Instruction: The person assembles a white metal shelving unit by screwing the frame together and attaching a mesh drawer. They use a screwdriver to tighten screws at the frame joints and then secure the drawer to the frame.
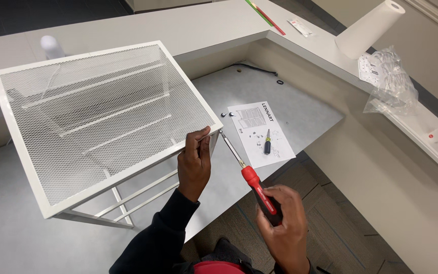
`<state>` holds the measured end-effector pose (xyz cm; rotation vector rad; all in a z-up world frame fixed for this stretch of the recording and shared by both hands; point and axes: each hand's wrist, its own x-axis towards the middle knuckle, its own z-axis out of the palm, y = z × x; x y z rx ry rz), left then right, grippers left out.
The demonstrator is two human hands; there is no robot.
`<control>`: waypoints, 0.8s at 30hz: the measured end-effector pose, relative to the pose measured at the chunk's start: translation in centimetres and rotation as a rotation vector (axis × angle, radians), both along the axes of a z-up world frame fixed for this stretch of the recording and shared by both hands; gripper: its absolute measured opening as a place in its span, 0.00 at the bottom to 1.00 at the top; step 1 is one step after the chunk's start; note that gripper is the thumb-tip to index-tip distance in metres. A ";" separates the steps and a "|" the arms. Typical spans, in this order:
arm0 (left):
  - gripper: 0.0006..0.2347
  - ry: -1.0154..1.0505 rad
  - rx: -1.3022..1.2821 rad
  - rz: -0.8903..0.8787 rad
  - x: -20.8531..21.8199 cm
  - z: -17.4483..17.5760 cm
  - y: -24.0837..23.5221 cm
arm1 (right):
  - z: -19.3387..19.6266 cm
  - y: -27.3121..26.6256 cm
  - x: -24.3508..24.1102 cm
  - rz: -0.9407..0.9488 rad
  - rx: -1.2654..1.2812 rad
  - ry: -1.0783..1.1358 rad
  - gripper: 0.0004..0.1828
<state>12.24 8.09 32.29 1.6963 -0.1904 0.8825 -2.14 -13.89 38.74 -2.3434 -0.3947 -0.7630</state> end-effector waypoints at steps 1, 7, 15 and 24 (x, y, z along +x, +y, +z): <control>0.09 0.000 0.000 0.000 0.1 -0.1 0.1 | 0.3 0.4 -0.1 0.000 0.000 0.000 0.24; 0.09 -0.016 0.012 0.009 0.1 -0.1 0.1 | -1.6 -2.7 1.3 0.134 1.097 0.570 0.19; 0.07 -0.028 0.009 -0.011 0.1 0.0 0.2 | -1.6 -0.3 -0.8 -0.054 0.275 0.267 0.27; 0.08 -0.036 0.022 0.006 0.5 -0.9 0.2 | -1.2 -0.9 -0.3 -0.117 0.935 0.530 0.21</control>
